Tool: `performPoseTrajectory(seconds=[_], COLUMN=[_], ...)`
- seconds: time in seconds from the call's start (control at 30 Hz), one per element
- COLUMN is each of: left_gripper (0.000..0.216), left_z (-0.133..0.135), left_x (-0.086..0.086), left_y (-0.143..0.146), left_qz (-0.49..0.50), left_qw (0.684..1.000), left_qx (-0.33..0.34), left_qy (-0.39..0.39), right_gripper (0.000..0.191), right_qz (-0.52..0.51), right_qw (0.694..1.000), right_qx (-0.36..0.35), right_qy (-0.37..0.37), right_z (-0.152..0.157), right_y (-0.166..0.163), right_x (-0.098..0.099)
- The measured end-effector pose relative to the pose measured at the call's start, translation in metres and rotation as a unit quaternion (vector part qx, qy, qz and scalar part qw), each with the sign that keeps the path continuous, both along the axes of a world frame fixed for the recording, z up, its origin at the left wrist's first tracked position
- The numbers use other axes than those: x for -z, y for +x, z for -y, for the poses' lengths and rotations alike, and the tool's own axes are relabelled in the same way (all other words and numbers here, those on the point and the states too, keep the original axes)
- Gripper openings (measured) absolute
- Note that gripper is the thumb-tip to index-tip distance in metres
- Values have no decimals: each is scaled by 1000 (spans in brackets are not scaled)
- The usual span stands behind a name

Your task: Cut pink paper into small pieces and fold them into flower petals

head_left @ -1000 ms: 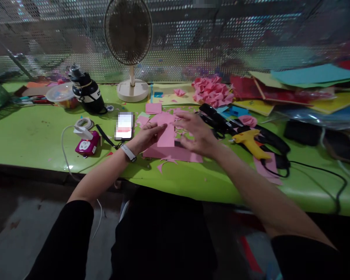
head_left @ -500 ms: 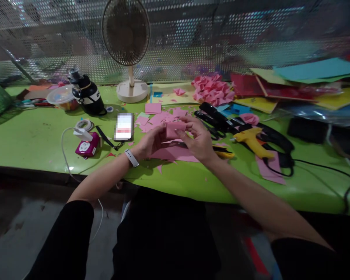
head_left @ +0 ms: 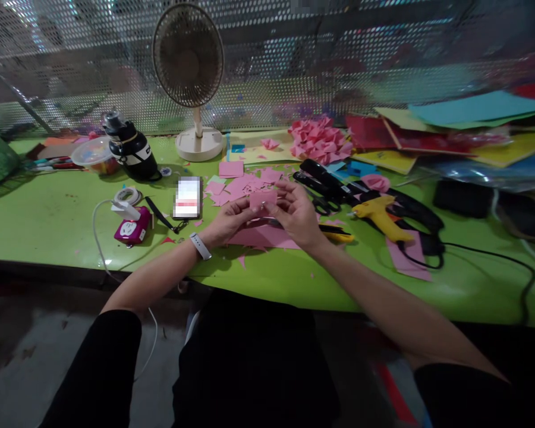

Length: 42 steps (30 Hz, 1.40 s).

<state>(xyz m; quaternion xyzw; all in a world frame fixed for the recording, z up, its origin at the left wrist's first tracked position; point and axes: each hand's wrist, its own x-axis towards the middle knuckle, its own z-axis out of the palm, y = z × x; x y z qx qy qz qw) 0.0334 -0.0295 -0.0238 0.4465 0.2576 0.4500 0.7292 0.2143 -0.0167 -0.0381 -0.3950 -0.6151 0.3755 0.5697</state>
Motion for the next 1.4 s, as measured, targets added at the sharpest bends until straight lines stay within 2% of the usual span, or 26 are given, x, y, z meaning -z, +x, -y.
performPoseTrajectory(seconds=[0.2, 0.77, 1.0, 1.1, 1.27, 1.4], left_gripper=[27, 32, 33, 35, 39, 43], left_z=[-1, -2, -2, -2, 0, 1], left_x=[1, 3, 4, 3, -4, -6], left_y=[0, 1, 1, -2, -7, -7], left_qz=[2, 5, 2, -38, -173, -183], left_qw=[1000, 1000, 1000, 999, 985, 983], left_qx=[-5, -6, -6, -16, 3, 12], left_qy=[-5, -13, -11, -3, 20, 20], right_gripper=[42, 42, 36, 33, 35, 40], right_qz=[8, 1, 19, 34, 66, 60], right_qw=[999, 1000, 1000, 999, 997, 998], right_qx=[-28, -14, -6, 4, 25, 21], right_qy=[-25, -14, -12, 1, 23, 15], right_z=[3, 1, 2, 3, 4, 4], right_y=[1, 0, 0, 0, 3, 4], right_x=[-5, -9, -10, -10, -13, -17])
